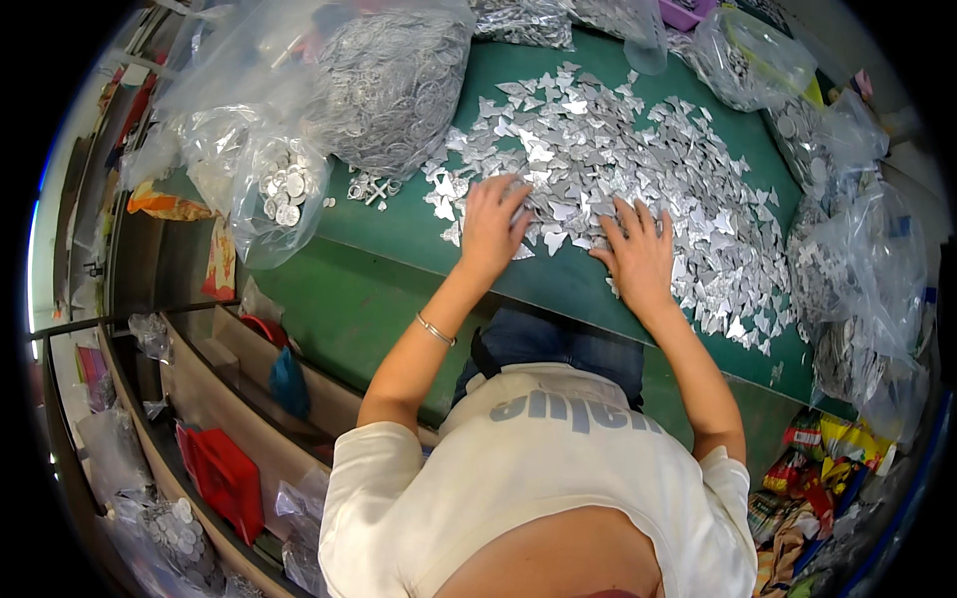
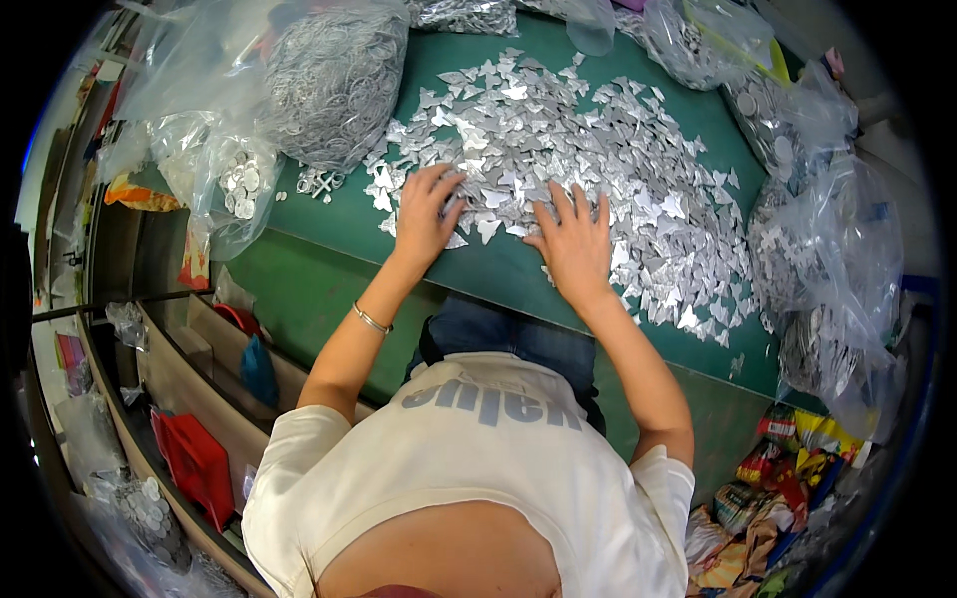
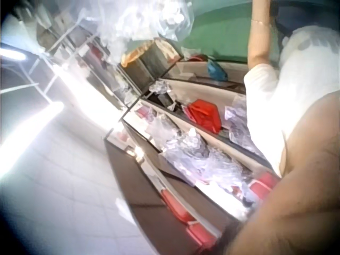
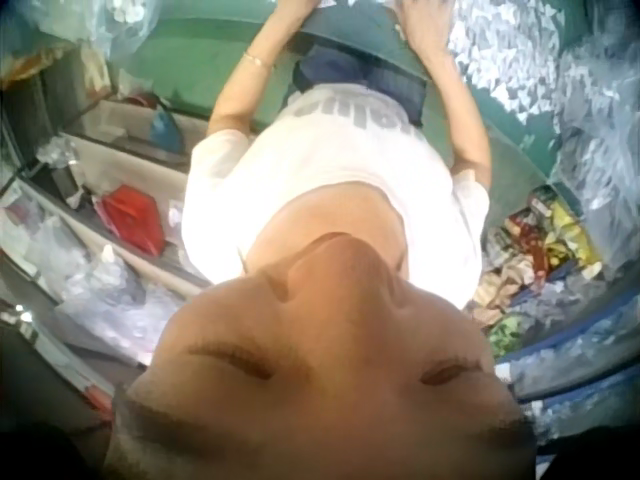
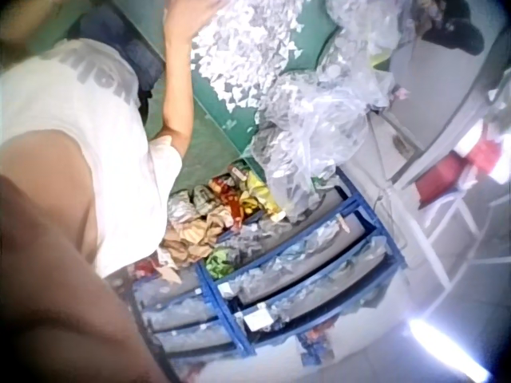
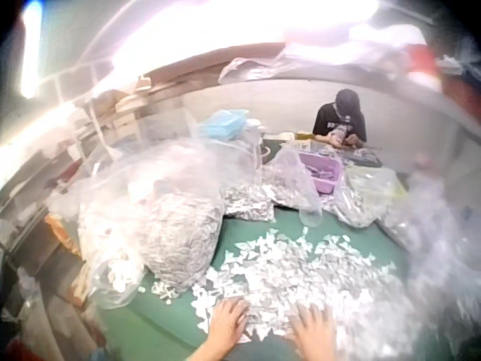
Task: The person sorts silver star-shaped pieces on a green table by hand, picking them from a pile and placing them into plastic bags or organized secondary piles.
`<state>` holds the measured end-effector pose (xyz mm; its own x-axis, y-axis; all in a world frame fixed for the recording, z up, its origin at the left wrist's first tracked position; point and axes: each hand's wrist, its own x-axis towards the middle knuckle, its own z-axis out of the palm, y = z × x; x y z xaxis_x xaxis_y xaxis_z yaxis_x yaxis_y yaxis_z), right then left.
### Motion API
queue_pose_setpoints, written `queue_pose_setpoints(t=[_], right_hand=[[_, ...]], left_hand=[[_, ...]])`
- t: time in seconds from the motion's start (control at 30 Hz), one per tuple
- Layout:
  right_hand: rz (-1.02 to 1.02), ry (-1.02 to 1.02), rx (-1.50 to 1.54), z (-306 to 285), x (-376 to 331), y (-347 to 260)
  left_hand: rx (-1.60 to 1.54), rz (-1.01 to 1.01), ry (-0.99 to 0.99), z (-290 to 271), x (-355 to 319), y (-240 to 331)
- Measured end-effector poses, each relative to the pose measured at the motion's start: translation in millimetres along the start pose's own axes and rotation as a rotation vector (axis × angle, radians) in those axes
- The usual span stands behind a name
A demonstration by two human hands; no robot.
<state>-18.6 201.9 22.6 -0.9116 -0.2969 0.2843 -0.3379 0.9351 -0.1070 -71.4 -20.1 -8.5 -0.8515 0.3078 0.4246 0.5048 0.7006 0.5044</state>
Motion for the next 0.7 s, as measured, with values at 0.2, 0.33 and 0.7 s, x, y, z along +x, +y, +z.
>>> queue_pose_setpoints(t=[0.2, 0.33, 0.7], right_hand=[[0.113, 0.172, 0.042, 4.5, 16.1, 48.7], [0.248, 0.24, 0.154, -11.3, 13.2, 89.8], [0.606, 0.336, -0.067, -21.1, -87.4, 100.8]], left_hand=[[-0.093, 0.018, 0.145, 8.7, 14.5, -6.1], [-0.127, 0.009, 0.187, 10.7, 27.1, -14.3], [-0.175, 0.029, 0.187, 14.9, 42.0, 43.6]])
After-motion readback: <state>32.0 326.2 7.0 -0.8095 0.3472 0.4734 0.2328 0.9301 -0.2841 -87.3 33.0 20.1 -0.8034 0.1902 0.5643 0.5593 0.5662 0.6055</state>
